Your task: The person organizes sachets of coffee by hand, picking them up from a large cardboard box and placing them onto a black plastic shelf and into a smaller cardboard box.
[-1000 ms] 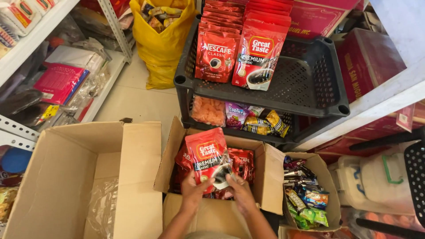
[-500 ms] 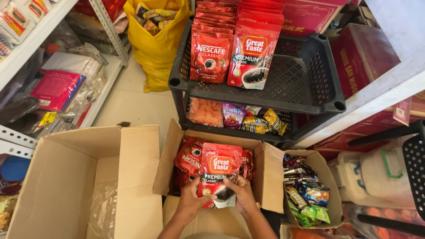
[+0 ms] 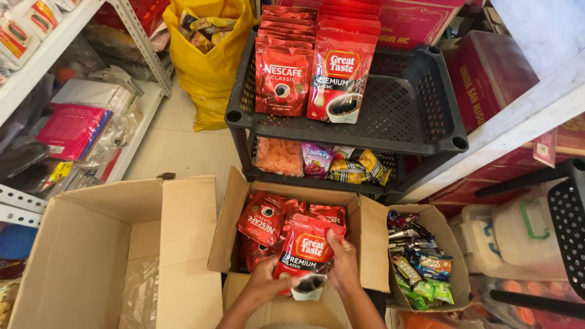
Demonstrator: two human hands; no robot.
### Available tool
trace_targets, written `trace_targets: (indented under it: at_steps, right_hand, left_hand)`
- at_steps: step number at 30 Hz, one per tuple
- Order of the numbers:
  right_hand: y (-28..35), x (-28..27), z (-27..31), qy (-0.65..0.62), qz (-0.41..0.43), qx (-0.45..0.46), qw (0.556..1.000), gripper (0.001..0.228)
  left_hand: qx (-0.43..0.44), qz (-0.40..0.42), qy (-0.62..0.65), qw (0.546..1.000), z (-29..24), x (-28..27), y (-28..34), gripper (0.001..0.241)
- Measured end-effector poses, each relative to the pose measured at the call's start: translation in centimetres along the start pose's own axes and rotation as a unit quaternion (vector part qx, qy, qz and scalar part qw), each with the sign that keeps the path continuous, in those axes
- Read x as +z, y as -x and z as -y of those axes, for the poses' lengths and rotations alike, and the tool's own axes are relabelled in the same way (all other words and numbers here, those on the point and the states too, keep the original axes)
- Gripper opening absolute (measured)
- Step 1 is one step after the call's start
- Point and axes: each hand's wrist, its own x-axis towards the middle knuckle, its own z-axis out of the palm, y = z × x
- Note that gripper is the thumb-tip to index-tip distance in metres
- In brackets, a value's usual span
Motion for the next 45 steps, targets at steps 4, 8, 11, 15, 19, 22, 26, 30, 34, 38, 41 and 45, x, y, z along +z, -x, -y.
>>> trace_targets:
  at_steps: [4, 8, 11, 15, 19, 22, 26, 30, 34, 38, 41, 45]
  right_hand:
    - [0.3, 0.5, 0.0, -0.037, 0.039, -0.028, 0.998, 0.032]
    - [1.2, 1.0, 1.6, -0.045, 0.03, -0.005, 0.998, 0.041]
    - [0.3, 0.1, 0.6, -0.059, 0.011, -0.016, 0.998, 0.04]
    - [0.0, 0.4, 1.2, -0.075, 0.014, 0.005, 0.997, 0.038]
    - [-1.1, -1.4, 0.2, -0.1, 0.059, -0.03, 0.993, 0.045]
    - [-1.1, -1.8, 0.2, 0.003, 0.095, -0.06, 0.994, 0.05]
    - [-0.7, -1.8, -0.2, 0.212, 0.165, -0.026, 0.963, 0.061]
    - [-0.2, -0.8, -0.7, 0.208, 0.194, 0.024, 0.958, 0.054]
    - [0.8, 0.7, 0.5, 0.172, 0.174, 0.008, 0.969, 0.046]
    - [1.0, 1.0, -0.2, 0.123, 0.163, -0.119, 0.972, 0.043]
    - [0.3, 0.1, -1.2, 0.092, 0.119, -0.074, 0.986, 0.035]
    - [0.5, 0.5, -0.4, 0.062, 0.106, -0.059, 0.991, 0.032]
  left_hand:
    - [0.056, -0.048, -0.064, 0.995, -1.5, 1.4, -1.1, 0.039]
    - [0.069, -0.058, -0.025, 0.996, -1.1, 2.0, -1.9, 0.034]
    - [0.072, -0.062, -0.04, 0.995, -0.7, 1.9, -2.1, 0.031]
    - [0.05, -0.057, -0.034, 0.997, -2.6, 1.7, -1.7, 0.03]
    - [0.001, 0.004, -0.056, 0.998, -3.7, 1.9, -0.8, 0.036]
    - [0.031, 0.005, -0.044, 0.999, -3.0, 1.7, -1.7, 0.041]
    - [0.036, -0.093, -0.078, 0.992, -3.3, 1.0, -2.8, 0.034]
    - [0.101, -0.088, -0.012, 0.991, -3.9, 1.0, -3.0, 0.025]
    - [0.145, -0.116, -0.019, 0.982, -5.7, 2.2, -2.1, 0.024]
    - [0.185, -0.121, -0.056, 0.974, -5.2, 2.7, -2.2, 0.027]
    - [0.129, -0.149, 0.013, 0.98, -4.1, 2.6, -2.6, 0.023]
    - [0.101, -0.155, 0.03, 0.982, -4.3, 2.5, -2.4, 0.024]
